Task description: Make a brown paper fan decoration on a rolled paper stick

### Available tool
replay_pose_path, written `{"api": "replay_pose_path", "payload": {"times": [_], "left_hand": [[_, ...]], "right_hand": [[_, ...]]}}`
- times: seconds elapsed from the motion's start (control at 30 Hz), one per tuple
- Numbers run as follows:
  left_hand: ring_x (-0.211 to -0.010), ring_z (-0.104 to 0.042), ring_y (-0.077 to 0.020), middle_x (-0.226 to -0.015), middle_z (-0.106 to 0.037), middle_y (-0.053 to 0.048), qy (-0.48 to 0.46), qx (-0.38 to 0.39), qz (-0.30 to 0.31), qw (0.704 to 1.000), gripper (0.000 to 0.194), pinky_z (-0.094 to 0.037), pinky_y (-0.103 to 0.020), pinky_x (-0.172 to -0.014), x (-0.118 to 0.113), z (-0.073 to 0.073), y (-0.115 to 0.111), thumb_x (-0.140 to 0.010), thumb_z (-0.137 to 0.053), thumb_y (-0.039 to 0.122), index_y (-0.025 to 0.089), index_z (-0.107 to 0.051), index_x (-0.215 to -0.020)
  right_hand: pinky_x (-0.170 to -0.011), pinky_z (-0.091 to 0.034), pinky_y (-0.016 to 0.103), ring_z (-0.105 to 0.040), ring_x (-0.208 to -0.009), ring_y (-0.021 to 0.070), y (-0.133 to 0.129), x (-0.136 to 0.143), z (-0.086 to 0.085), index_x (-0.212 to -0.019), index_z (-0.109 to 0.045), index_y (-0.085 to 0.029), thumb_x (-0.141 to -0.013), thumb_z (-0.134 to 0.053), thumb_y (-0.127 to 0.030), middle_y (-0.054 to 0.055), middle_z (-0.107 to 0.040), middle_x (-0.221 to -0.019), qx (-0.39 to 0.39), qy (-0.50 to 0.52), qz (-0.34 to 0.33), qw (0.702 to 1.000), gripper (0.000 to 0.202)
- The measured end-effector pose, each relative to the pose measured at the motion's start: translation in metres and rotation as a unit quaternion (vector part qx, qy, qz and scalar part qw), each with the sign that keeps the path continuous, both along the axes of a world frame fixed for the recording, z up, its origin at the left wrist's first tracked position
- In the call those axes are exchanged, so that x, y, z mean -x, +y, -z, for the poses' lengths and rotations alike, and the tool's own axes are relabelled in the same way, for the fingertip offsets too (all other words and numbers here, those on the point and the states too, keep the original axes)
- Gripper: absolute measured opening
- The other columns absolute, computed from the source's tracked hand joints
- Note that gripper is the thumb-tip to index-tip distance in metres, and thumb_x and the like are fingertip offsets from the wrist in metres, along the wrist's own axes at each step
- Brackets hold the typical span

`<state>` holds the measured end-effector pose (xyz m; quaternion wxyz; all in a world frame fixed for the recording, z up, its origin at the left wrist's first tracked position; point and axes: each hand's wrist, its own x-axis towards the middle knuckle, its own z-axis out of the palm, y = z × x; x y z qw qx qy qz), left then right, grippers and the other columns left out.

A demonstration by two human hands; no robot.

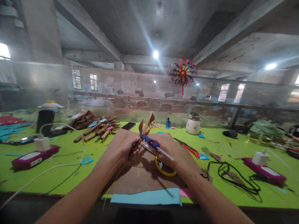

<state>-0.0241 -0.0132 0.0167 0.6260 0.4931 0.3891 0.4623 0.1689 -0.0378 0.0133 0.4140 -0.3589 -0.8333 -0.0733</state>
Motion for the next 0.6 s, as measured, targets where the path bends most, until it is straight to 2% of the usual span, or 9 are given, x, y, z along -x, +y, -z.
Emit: {"api": "replay_pose_path", "payload": {"times": [0.13, 0.3, 0.43, 0.6], "left_hand": [[-0.040, -0.042, -0.0063, -0.052, -0.050, 0.002, 0.006, 0.001, 0.002, 1.000, 0.024, -0.031, -0.017, -0.040, 0.0019, 0.0006, 0.0020, -0.086, -0.045, 0.026, 0.016, -0.052, -0.065], [-0.039, -0.040, -0.0064, -0.051, -0.050, 0.002, 0.012, -0.005, -0.012, 1.000, 0.023, -0.028, -0.017, -0.038, 0.0036, -0.0010, 0.0000, -0.085, -0.047, 0.029, 0.017, -0.051, -0.066], [-0.039, -0.040, -0.0071, -0.050, -0.049, 0.003, 0.026, 0.003, -0.035, 0.999, 0.020, -0.025, -0.017, -0.037, 0.0031, -0.0022, -0.0031, -0.086, -0.045, 0.029, 0.018, -0.052, -0.071], [-0.039, -0.040, -0.0070, -0.049, -0.048, 0.003, 0.024, -0.025, -0.007, 0.999, 0.021, -0.027, -0.017, -0.039, -0.0006, -0.0023, -0.0045, -0.087, -0.042, 0.027, 0.017, -0.052, -0.071]], "right_hand": [[-0.082, -0.051, 0.035, -0.063, -0.087, 0.0219, -0.0038, 0.0014, -0.0032, -0.099, -0.067, -0.025, -0.090, -0.048, -0.031, 0.007, -0.070, -0.091, 0.014, 0.003, -0.028, 1.000, 0.022], [-0.085, -0.051, 0.037, -0.062, -0.084, 0.0220, -0.0023, 0.0028, 0.0000, -0.092, -0.066, -0.023, -0.091, -0.046, -0.031, 0.008, -0.069, -0.089, -0.014, 0.017, -0.006, 1.000, 0.021], [-0.088, -0.049, 0.036, -0.063, -0.092, 0.0225, -0.0045, 0.0032, -0.0022, -0.102, -0.066, -0.025, -0.090, -0.048, -0.032, 0.007, -0.070, -0.098, -0.014, 0.021, -0.013, 1.000, 0.022], [-0.086, -0.050, 0.033, -0.063, -0.096, 0.0224, -0.0058, 0.0030, -0.0052, -0.103, -0.066, -0.025, -0.092, -0.047, -0.033, 0.007, -0.070, -0.102, -0.003, 0.025, -0.016, 1.000, 0.024]]}}
